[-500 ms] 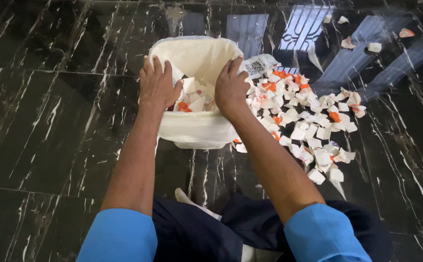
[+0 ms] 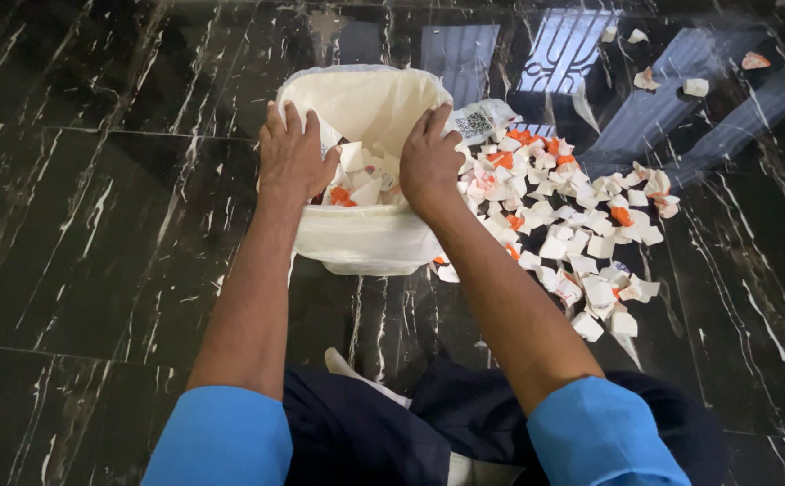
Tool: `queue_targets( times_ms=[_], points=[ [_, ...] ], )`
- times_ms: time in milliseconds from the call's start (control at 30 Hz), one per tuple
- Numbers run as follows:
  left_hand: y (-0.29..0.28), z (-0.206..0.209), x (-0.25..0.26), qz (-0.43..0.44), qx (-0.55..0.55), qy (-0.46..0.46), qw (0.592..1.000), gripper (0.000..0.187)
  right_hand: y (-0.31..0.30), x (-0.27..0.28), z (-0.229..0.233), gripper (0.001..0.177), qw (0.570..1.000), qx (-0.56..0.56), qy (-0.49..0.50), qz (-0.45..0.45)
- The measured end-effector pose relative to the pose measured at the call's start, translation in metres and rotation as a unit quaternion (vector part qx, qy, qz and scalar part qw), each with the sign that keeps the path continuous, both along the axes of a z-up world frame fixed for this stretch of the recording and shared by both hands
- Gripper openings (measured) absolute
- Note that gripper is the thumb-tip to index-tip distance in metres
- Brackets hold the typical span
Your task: The person sits on a dark marble floor and collects small white and orange paper fragments scattered around a white plastic bin. They pick up the pieces by hand and place them into the bin, gradually clearing the floor area.
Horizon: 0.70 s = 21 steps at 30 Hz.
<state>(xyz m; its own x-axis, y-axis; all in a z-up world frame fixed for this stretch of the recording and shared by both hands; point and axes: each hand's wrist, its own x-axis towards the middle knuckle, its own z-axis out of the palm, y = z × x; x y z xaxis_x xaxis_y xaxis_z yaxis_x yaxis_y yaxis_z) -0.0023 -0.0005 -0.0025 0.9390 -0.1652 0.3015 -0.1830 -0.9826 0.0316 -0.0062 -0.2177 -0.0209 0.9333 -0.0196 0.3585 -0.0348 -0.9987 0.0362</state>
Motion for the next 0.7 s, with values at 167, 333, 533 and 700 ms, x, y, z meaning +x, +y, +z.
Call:
queue_targets(
  times_ms=[167, 333, 533, 700],
  points=[
    [-0.0010, 0.0020, 0.0005, 0.005, 0.004, 0.012, 1.000, 0.078, -0.0001, 0.0014, -0.0035, 0.070, 1.000, -0.002, -0.014, -0.003],
    [-0.0015, 0.0023, -0.0006, 0.004, 0.011, 0.013, 1.000, 0.079, -0.0008, 0.0024, -0.0027, 0.071, 1.000, -0.002, -0.011, -0.004],
    [-0.0007, 0.0042, -0.0013, 0.002, 0.014, 0.015, 1.000, 0.081, 0.0005, -0.0007, 0.0029, 0.073, 1.000, -0.004, 0.006, -0.003],
    [-0.0012, 0.0011, 0.0009, 0.005, 0.013, 0.011, 1.000, 0.081, -0.0002, 0.0018, -0.0034, 0.071, 1.000, -0.008, -0.012, -0.004]
  ],
)
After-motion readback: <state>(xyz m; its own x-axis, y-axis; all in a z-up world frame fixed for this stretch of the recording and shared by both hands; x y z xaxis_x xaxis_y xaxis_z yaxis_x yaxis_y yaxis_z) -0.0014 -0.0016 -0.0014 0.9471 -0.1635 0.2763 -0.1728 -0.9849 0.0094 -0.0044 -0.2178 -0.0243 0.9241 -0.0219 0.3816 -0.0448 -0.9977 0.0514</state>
